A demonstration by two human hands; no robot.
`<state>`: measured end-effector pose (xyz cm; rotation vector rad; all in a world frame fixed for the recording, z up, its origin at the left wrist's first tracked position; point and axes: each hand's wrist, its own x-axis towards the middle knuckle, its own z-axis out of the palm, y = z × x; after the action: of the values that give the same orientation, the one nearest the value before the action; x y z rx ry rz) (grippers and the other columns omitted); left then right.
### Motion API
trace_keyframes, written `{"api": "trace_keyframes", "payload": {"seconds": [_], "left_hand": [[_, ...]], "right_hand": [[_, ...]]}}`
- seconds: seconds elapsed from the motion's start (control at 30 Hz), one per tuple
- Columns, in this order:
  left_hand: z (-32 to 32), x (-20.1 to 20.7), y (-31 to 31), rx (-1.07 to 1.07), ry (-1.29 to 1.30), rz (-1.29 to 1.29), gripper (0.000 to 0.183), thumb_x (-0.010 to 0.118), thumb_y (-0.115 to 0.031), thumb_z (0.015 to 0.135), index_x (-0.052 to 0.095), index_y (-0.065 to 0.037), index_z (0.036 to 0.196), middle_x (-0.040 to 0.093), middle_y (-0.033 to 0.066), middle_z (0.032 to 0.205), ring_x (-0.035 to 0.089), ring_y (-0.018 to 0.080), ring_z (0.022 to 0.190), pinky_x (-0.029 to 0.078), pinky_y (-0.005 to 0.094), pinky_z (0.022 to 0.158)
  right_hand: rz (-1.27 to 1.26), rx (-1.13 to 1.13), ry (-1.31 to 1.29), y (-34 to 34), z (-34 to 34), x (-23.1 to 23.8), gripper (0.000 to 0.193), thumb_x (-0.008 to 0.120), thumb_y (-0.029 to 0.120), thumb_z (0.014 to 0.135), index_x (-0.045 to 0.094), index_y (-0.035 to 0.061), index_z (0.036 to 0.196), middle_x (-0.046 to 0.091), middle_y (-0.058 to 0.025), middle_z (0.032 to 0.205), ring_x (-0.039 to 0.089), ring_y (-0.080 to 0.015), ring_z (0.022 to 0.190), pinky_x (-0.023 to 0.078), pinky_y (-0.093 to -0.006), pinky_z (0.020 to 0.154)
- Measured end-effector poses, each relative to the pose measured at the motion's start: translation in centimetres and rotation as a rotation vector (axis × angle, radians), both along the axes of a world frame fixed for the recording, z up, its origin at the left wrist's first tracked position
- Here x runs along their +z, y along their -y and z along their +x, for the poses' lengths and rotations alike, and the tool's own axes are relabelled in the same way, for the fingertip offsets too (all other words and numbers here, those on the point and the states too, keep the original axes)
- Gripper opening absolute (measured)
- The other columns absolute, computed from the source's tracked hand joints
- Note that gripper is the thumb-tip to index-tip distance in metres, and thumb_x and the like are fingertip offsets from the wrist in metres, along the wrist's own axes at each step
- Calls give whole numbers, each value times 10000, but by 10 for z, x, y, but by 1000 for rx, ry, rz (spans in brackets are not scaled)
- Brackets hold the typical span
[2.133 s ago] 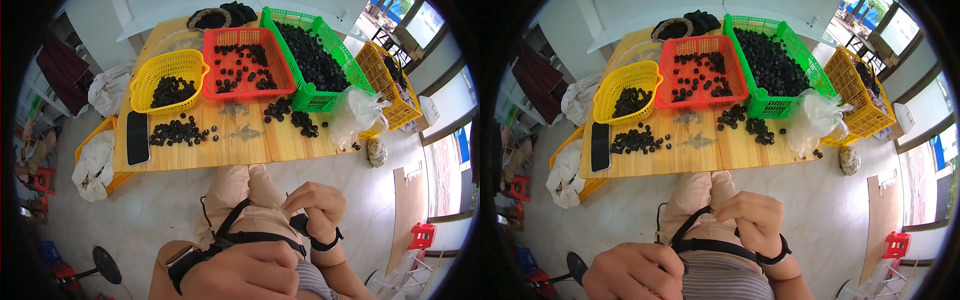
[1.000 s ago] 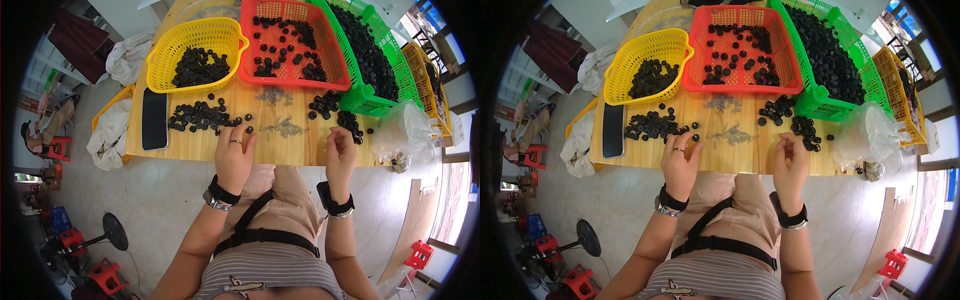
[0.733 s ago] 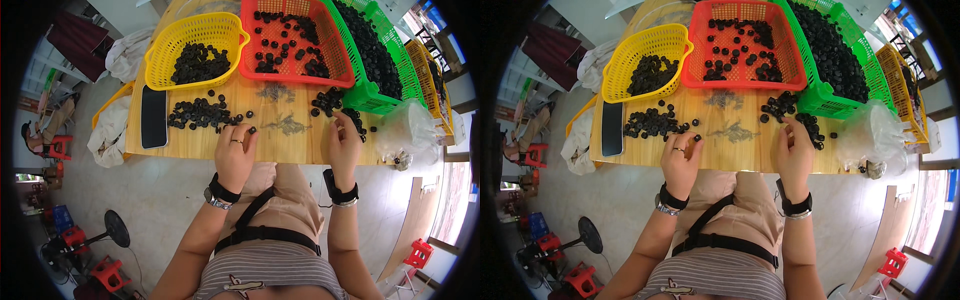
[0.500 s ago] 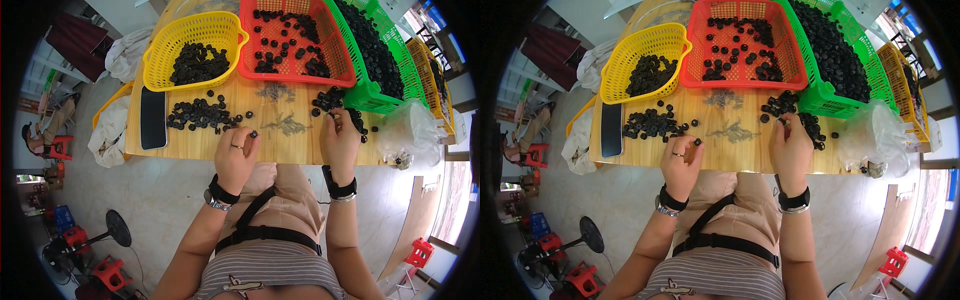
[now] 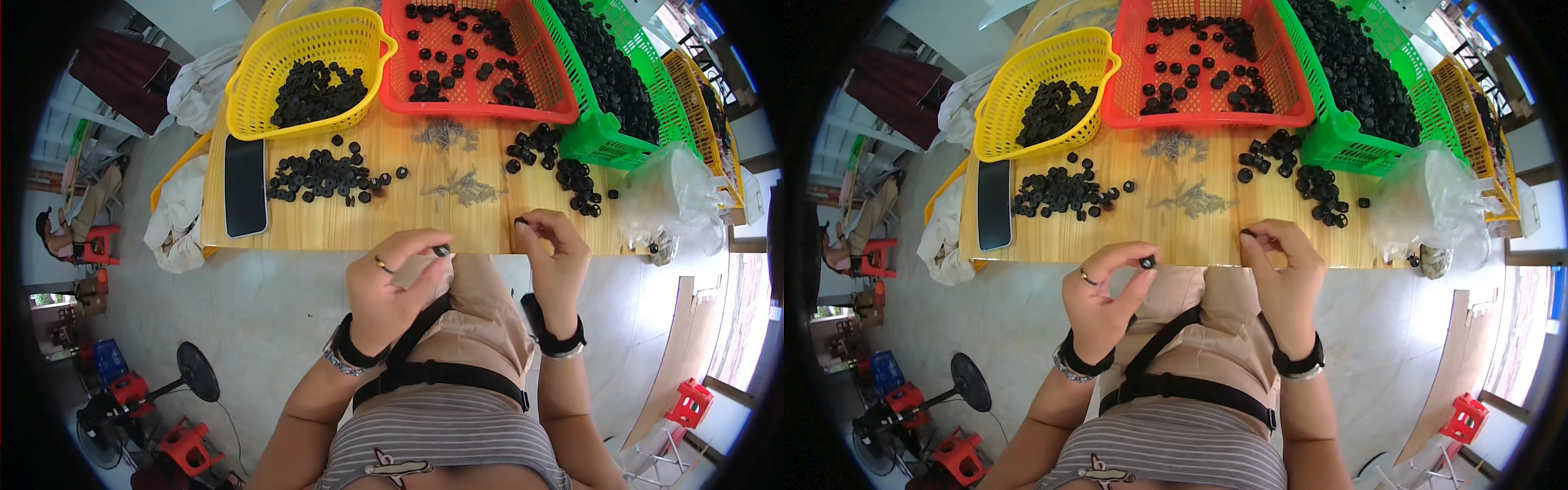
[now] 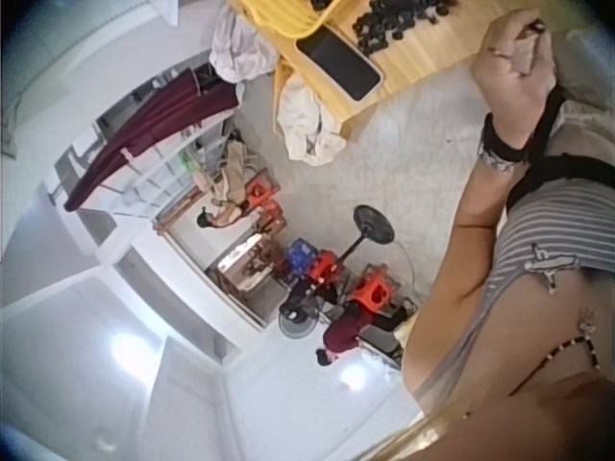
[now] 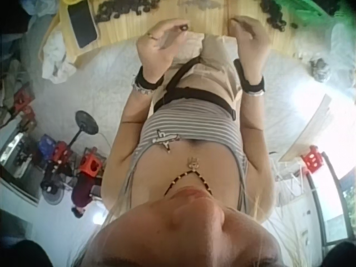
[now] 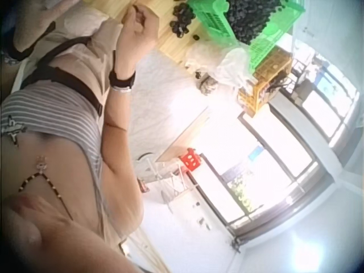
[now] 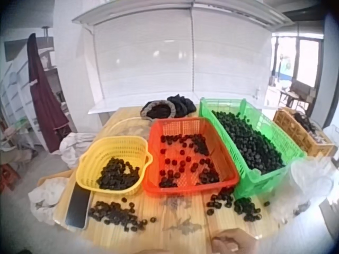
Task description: The person assembles cord locks by hand, picking up a black plastic housing, a metal spring, and a pin one at a time. They insert the spring and pin into the housing, compress the assembly, and place the finished piece on the table.
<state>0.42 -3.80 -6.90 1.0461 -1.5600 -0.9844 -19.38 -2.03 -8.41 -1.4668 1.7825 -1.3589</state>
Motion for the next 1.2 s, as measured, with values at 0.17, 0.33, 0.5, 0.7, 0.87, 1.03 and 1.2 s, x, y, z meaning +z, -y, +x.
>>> {"api": "trace_keyframes", "payload": {"seconds": [0.17, 0.33, 0.5, 0.7, 0.87, 1.03, 1.2], "left_hand": [[-12, 32, -16, -167, 20, -59, 254, 642, 13, 721, 625, -32, 970, 637, 98, 878, 607, 152, 717, 475, 231, 637], [-17, 44, -32, -59, -203, 72, 229, 715, -27, 683, 616, -25, 890, 630, 88, 815, 603, 166, 659, 476, 241, 618], [-9, 54, -38, -105, 134, -105, 262, 739, -5, 662, 603, -1, 885, 647, 98, 796, 623, 139, 694, 483, 238, 613], [-11, 54, -37, -59, 213, -198, 267, 752, -39, 655, 613, -32, 883, 643, 98, 767, 627, 164, 651, 475, 239, 565], [-14, 54, -35, -47, 224, -206, 261, 752, -42, 655, 613, -34, 875, 642, 97, 756, 629, 164, 642, 476, 238, 556], [-15, 54, -35, -48, 220, -187, 259, 751, -39, 655, 610, -32, 873, 642, 96, 753, 632, 164, 646, 478, 235, 556], [-15, 53, -35, -58, 229, -189, 266, 747, -25, 655, 605, -23, 879, 641, 107, 758, 632, 159, 648, 480, 229, 564]], "right_hand": [[74, 166, 1057, -28, 19, 34, 177, 573, 22, 816, 581, -43, 980, 629, -122, 903, 582, -135, 774, 454, -226, 699], [109, 277, 1329, -39, 32, 46, 202, 540, 66, 849, 577, -19, 1029, 615, -155, 983, 583, -138, 786, 464, -230, 706], [155, 290, 1340, -44, 34, 48, 215, 534, 80, 856, 574, -12, 1047, 614, -152, 991, 579, -127, 788, 469, -231, 702], [190, 280, 1323, -44, 40, 49, 213, 533, 74, 858, 577, -10, 1049, 619, -133, 980, 572, -113, 770, 476, -243, 704], [152, 307, 1322, -44, 39, 47, 222, 552, 67, 848, 574, -17, 1051, 621, -123, 974, 588, -127, 813, 479, -253, 725], [150, 299, 1306, -43, 39, 49, 222, 554, 67, 847, 573, -21, 1049, 621, -122, 975, 593, -136, 832, 479, -251, 732], [148, 289, 1270, -43, 42, 50, 220, 557, 65, 845, 574, -19, 1048, 622, -121, 974, 591, -134, 827, 476, -242, 724]]}}
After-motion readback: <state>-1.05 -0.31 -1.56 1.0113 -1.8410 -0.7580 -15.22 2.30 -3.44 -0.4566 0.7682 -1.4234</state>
